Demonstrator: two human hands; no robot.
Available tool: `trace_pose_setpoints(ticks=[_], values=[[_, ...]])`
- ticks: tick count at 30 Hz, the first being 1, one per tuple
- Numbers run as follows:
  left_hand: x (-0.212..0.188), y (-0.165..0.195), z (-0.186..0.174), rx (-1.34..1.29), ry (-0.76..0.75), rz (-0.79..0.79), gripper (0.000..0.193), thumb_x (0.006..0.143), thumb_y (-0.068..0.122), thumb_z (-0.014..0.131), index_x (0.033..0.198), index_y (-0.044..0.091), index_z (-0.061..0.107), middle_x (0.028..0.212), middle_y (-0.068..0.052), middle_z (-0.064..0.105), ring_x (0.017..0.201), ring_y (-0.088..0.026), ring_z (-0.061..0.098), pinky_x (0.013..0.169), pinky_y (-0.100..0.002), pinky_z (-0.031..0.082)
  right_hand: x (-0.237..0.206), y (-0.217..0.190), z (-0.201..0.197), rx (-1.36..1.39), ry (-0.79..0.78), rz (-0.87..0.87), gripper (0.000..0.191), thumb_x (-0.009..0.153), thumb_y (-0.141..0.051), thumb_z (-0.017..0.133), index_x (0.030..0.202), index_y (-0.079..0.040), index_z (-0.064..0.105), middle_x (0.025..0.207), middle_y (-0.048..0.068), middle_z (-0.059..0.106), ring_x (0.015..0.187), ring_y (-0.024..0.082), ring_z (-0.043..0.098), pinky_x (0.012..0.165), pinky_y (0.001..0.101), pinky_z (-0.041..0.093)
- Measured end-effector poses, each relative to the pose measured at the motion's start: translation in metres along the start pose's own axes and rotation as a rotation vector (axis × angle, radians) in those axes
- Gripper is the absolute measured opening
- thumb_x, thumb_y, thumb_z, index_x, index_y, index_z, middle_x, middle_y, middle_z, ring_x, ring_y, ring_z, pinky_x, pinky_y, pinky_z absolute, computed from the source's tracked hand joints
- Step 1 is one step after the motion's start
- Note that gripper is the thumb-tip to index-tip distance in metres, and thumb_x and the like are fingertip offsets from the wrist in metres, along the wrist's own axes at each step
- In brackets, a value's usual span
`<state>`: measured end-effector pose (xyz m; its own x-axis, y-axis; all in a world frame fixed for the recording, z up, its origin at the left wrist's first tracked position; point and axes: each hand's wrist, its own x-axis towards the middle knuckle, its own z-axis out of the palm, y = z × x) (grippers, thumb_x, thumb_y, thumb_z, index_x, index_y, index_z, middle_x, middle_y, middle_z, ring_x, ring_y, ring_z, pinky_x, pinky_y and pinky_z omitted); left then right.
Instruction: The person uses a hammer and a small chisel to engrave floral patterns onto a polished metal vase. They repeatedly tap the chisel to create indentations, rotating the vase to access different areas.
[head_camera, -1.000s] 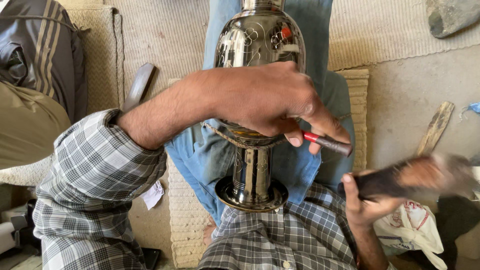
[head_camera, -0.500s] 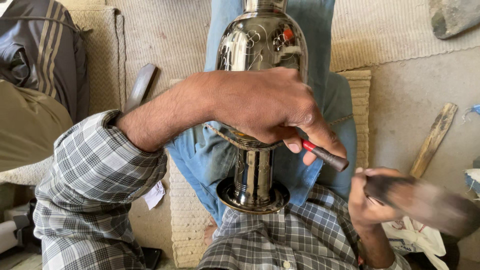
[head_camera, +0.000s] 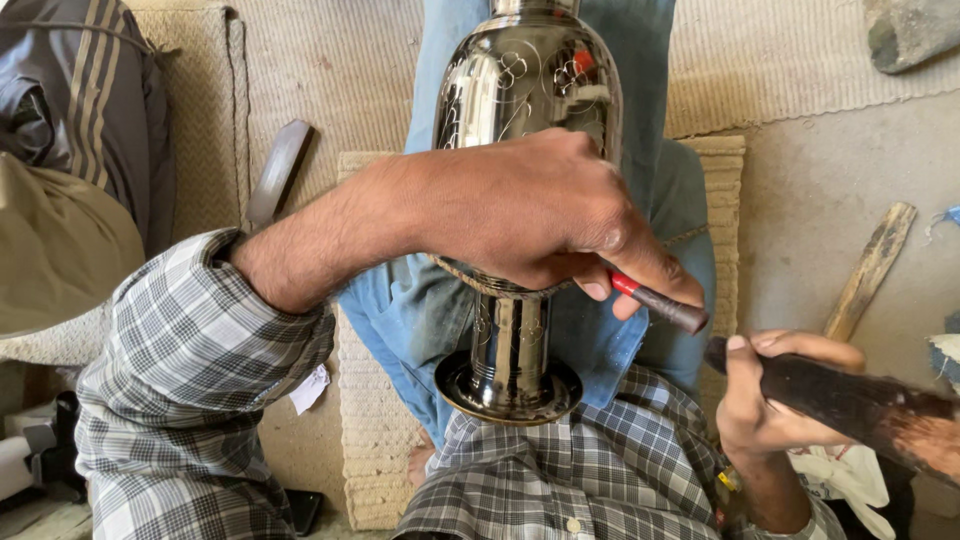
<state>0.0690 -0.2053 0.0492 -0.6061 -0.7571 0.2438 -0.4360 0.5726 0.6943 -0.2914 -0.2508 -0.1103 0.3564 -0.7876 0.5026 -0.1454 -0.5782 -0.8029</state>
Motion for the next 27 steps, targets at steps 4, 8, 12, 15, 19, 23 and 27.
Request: trace_pose_setpoints(ticks=[4,8,12,15,19,23,27], values=[[0.001,0.004,0.005,0.023,0.044,-0.076,0.041,0.099,0.005,0.066,0.138,0.018,0.064,0.104,0.000,0.081,0.074,-0.007,0.078,0.043,-0.031,0.045,-0.005,0.000,0.001,-0.477,-0.232,-0.264,0.079,0.088,0.002,0.077,0.153,0.007,0.031,0.108,0.023,0.064,0.088,0.029,0.066,0.079,0.0380,0.053],[-0.017,0.023,0.030,0.100,0.611,-0.281,0.040,0.107,-0.003,0.066,0.143,0.012,0.057,0.122,-0.004,0.076,0.098,-0.012,0.079,0.069,-0.021,0.066,0.008,-0.012,0.003,-0.030,-0.217,0.259,0.081,0.103,-0.002,0.080,0.161,0.005,0.024,0.100,0.012,0.066,0.084,0.018,0.067,0.080,0.0287,0.056],[-0.038,0.037,0.063,-0.024,0.969,-0.444,0.046,0.105,-0.003,0.074,0.143,0.006,0.051,0.128,-0.010,0.072,0.096,-0.011,0.079,0.072,-0.022,0.065,0.049,-0.016,-0.007,-0.217,-0.340,0.018,0.086,0.098,-0.004,0.081,0.162,-0.001,0.024,0.099,0.013,0.068,0.084,0.021,0.071,0.077,0.0312,0.058],[-0.041,0.044,0.080,-0.003,1.062,-0.475,0.044,0.105,-0.008,0.074,0.141,0.004,0.052,0.128,-0.009,0.072,0.086,-0.007,0.078,0.071,-0.020,0.067,0.086,-0.014,-0.020,-0.385,-0.428,-0.280,0.090,0.093,-0.003,0.084,0.165,-0.008,0.030,0.100,0.017,0.067,0.085,0.024,0.069,0.074,0.0347,0.056],[-0.036,0.046,0.083,0.025,1.107,-0.448,0.041,0.107,-0.011,0.071,0.140,0.002,0.051,0.132,-0.009,0.071,0.089,-0.008,0.077,0.072,-0.019,0.065,0.136,-0.022,-0.029,-0.499,-0.561,-0.493,0.084,0.089,0.002,0.084,0.160,-0.009,0.040,0.104,0.023,0.064,0.085,0.030,0.064,0.071,0.0396,0.052],[-0.035,0.046,0.083,0.032,1.133,-0.432,0.042,0.107,-0.012,0.071,0.142,0.003,0.051,0.131,-0.011,0.071,0.084,-0.007,0.075,0.067,-0.018,0.063,0.184,-0.022,-0.028,-0.652,-0.856,-0.909,0.064,0.086,0.005,0.078,0.143,0.013,0.049,0.109,0.030,0.069,0.087,0.031,0.070,0.076,0.0390,0.058],[-0.038,0.045,0.089,0.057,1.149,-0.431,0.046,0.106,-0.012,0.070,0.143,0.004,0.048,0.127,-0.011,0.073,0.078,-0.006,0.073,0.065,-0.018,0.062,0.195,-0.014,-0.040,-0.558,-0.919,-0.549,0.054,0.093,-0.004,0.072,0.143,0.005,0.054,0.114,0.023,0.068,0.089,0.025,0.067,0.079,0.0341,0.056]])
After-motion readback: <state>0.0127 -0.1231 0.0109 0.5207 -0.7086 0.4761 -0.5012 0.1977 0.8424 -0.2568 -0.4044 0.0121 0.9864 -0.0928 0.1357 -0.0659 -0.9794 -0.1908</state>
